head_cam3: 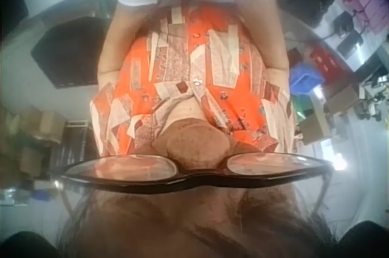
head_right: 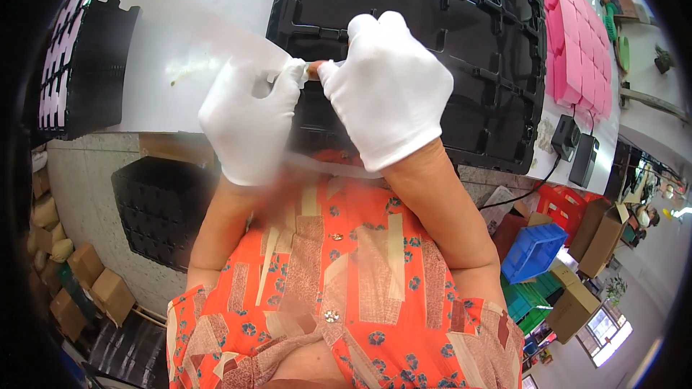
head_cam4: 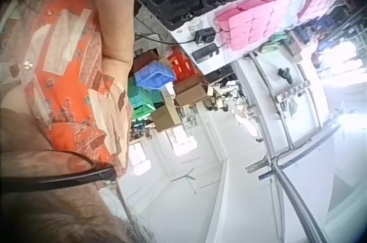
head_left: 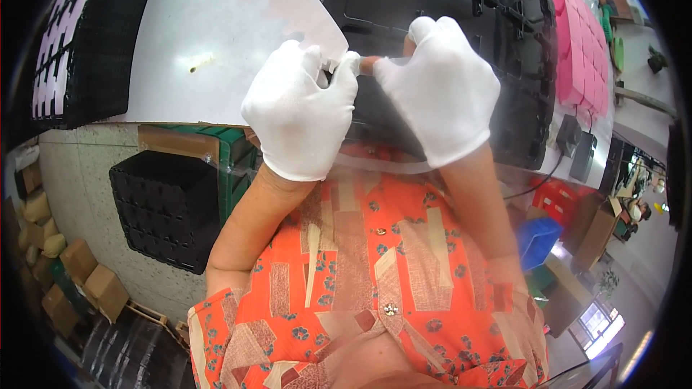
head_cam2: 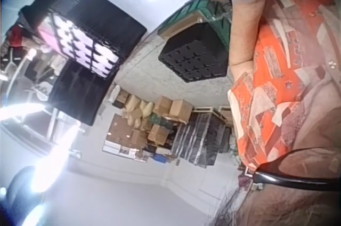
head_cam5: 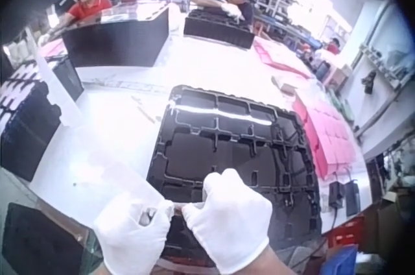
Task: The person assembles protective packaging by applying white adhesive strips to a black plastic tray, then placing a pink foam insert into the tray by hand.
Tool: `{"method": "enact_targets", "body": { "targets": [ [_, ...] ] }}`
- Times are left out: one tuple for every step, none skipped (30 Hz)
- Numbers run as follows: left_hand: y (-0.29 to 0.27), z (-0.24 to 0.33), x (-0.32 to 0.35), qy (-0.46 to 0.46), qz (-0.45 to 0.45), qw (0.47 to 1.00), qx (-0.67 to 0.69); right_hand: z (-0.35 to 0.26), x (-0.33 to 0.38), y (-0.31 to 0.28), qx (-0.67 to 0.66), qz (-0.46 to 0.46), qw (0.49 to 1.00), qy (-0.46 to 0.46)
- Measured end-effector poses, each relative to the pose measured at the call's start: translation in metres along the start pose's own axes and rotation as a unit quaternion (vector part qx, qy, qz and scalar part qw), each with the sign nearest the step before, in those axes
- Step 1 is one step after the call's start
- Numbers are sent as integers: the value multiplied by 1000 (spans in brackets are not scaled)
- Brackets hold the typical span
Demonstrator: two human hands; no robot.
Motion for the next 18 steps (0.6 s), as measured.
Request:
{"method": "enact_targets", "body": {
  "targets": [
    [-1,-1,0,-9,5,1000,-4,1,-2,2,10,-7,1000,6],
    [-1,-2,0,-19,10,1000,-8,2,-4,3,21,-13,1000,12],
    [-2,0,-1,-18,11,1000,-9,2,-3,1,20,-13,1000,12],
    [-2,0,-1,-21,8,1000,-9,5,-2,2,23,-37,999,18],
    [-2,1,-2,-24,5,1000,-9,8,-1,4,25,-60,998,24],
    [-2,1,-3,-24,6,1000,-10,6,-2,5,25,-59,998,23],
    [-1,1,-1,-25,0,1000,-11,3,-1,4,8,-50,999,20],
    [-1,1,0,-27,-6,1000,-12,1,1,3,-8,-41,999,18],
    [-1,3,0,-26,-6,1000,-12,-1,-1,1,-4,-30,1000,6],
    [-2,3,-1,-23,-3,1000,-9,-1,-1,2,-5,-29,1000,5],
    [-3,3,-1,-21,0,1000,-6,-1,-2,1,15,-24,1000,8],
    [-4,3,-1,-20,1,1000,-7,-1,-2,-1,34,-18,999,11],
    [-4,1,-1,-26,-1,1000,-8,1,-1,-2,34,-17,999,9],
    [-4,0,-1,-32,-3,999,-10,6,2,-1,24,-36,999,18],
    [-4,-1,-1,-32,0,999,-11,8,6,0,15,-55,998,26],
    [-4,-2,-1,-46,-4,999,9,8,12,0,15,-53,998,25],
    [-3,-3,0,-60,-7,998,29,5,20,-6,-48,0,999,1],
    [-4,-3,0,-60,-5,998,29,2,27,-14,-111,53,992,-22]
  ]
}}
Point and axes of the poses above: each hand's wrist, its own x-axis away from the middle knuckle, its own y-axis out of the palm, z = x × y, the point moved 8 cm from there along -x, towards the middle knuckle, and after that the axes turned 9 degrees about x, right-handed, at the moved point
